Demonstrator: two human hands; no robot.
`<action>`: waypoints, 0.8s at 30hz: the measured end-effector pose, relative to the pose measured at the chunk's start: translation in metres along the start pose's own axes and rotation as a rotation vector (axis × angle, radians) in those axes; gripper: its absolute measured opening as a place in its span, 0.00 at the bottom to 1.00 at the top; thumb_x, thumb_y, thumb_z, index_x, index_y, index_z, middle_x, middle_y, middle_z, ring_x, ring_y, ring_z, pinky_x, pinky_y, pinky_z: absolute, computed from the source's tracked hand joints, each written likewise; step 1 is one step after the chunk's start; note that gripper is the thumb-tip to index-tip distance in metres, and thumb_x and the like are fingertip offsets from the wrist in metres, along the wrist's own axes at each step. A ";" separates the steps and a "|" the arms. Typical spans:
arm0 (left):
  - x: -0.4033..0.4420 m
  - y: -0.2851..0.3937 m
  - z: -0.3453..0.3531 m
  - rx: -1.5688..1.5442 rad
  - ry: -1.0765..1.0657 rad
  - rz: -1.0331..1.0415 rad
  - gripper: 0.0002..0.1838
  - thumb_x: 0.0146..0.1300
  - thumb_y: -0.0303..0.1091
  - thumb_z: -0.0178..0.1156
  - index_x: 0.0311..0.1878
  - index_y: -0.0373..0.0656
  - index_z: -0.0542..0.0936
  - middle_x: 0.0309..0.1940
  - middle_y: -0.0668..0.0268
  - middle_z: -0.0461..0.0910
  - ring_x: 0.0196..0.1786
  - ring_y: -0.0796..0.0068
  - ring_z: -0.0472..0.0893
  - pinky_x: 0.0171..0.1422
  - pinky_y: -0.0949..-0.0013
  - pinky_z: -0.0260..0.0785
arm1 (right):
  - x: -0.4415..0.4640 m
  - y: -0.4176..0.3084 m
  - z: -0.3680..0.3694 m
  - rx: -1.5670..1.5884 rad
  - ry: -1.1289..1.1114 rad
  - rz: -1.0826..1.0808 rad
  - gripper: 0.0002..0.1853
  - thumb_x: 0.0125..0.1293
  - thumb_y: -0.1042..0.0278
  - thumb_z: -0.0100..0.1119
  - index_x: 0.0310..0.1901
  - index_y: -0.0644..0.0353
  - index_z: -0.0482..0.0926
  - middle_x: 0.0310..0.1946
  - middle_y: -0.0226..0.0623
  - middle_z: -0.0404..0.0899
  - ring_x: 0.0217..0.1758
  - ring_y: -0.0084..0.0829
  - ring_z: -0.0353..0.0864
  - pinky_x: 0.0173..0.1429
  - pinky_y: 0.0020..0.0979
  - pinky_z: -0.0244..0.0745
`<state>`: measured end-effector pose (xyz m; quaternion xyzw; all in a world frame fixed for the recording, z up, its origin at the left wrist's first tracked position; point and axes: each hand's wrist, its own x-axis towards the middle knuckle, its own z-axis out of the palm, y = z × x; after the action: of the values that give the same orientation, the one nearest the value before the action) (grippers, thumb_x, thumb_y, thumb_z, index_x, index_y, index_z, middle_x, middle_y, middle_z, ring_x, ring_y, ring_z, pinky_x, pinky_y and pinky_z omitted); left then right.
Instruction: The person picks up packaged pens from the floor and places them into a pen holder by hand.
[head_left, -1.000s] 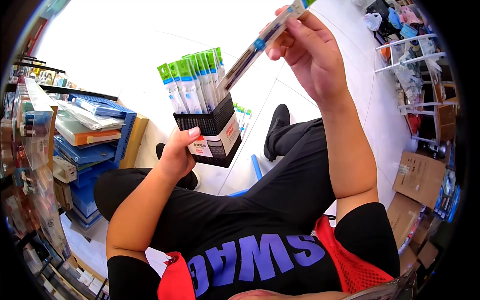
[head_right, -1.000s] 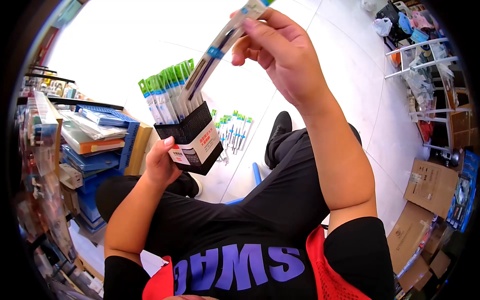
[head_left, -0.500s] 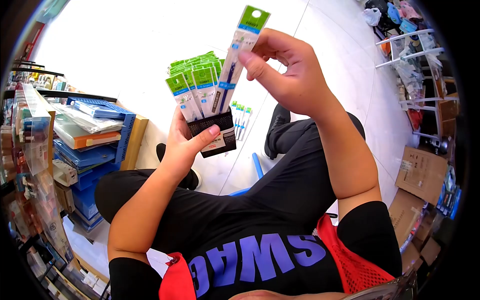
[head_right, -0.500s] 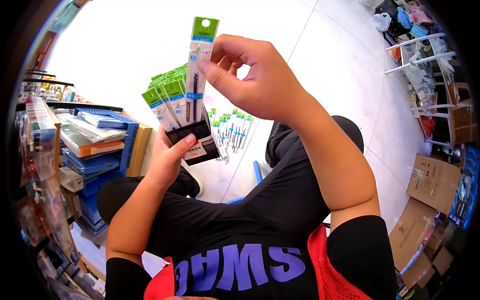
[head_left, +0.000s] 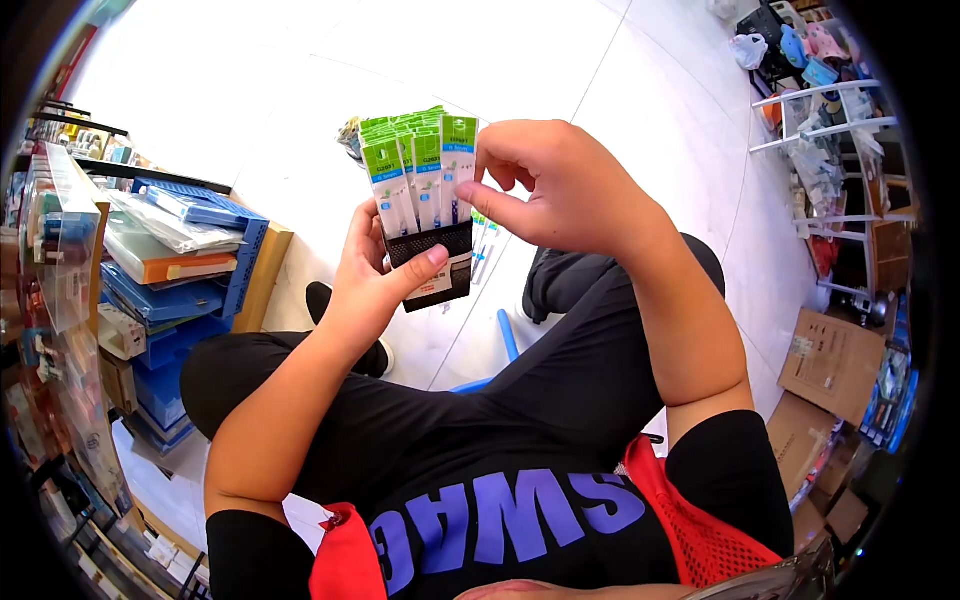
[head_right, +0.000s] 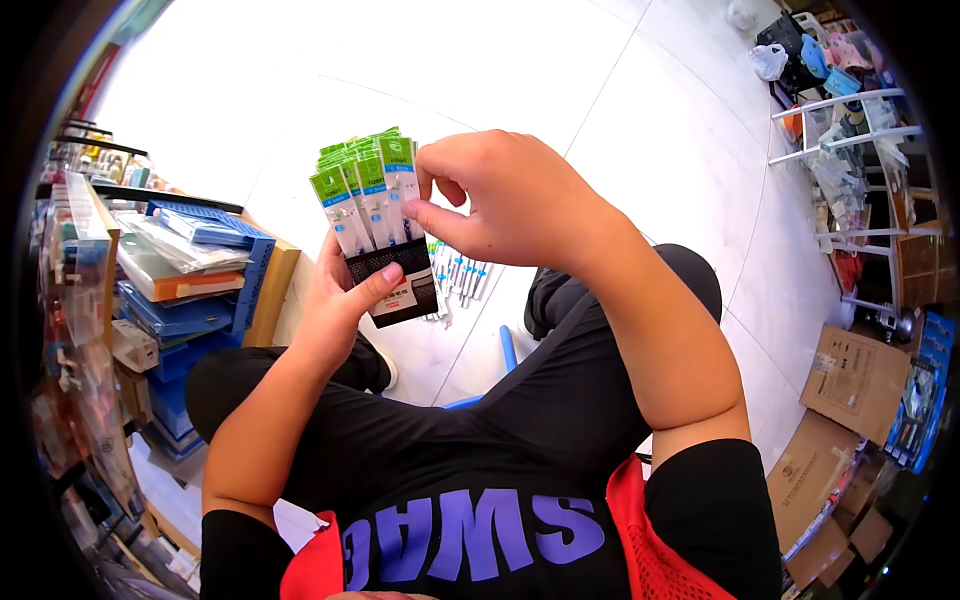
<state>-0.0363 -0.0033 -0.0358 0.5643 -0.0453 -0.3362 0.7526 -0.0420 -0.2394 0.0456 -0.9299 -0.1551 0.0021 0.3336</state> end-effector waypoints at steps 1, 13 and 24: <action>0.000 0.000 0.000 0.005 0.001 0.003 0.44 0.60 0.32 0.76 0.73 0.36 0.58 0.61 0.55 0.75 0.64 0.66 0.78 0.66 0.61 0.75 | -0.001 0.003 0.003 0.026 -0.020 0.019 0.13 0.63 0.59 0.69 0.32 0.59 0.79 0.23 0.36 0.79 0.26 0.36 0.79 0.33 0.36 0.73; 0.014 -0.011 -0.010 0.130 0.057 0.085 0.44 0.55 0.38 0.80 0.69 0.34 0.66 0.56 0.55 0.80 0.60 0.67 0.80 0.64 0.64 0.76 | 0.009 0.029 0.030 0.262 0.006 0.219 0.25 0.64 0.42 0.71 0.32 0.62 0.83 0.18 0.26 0.72 0.22 0.18 0.69 0.29 0.23 0.64; 0.056 0.002 -0.040 0.226 0.269 0.259 0.44 0.56 0.42 0.80 0.68 0.31 0.67 0.57 0.54 0.79 0.60 0.67 0.80 0.67 0.65 0.72 | 0.040 0.176 0.160 0.459 0.075 0.886 0.24 0.68 0.44 0.62 0.38 0.64 0.81 0.28 0.34 0.81 0.28 0.24 0.79 0.34 0.28 0.76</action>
<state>0.0256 -0.0012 -0.0661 0.6745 -0.0539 -0.1514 0.7206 0.0296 -0.2573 -0.1837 -0.8085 0.2712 0.1441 0.5020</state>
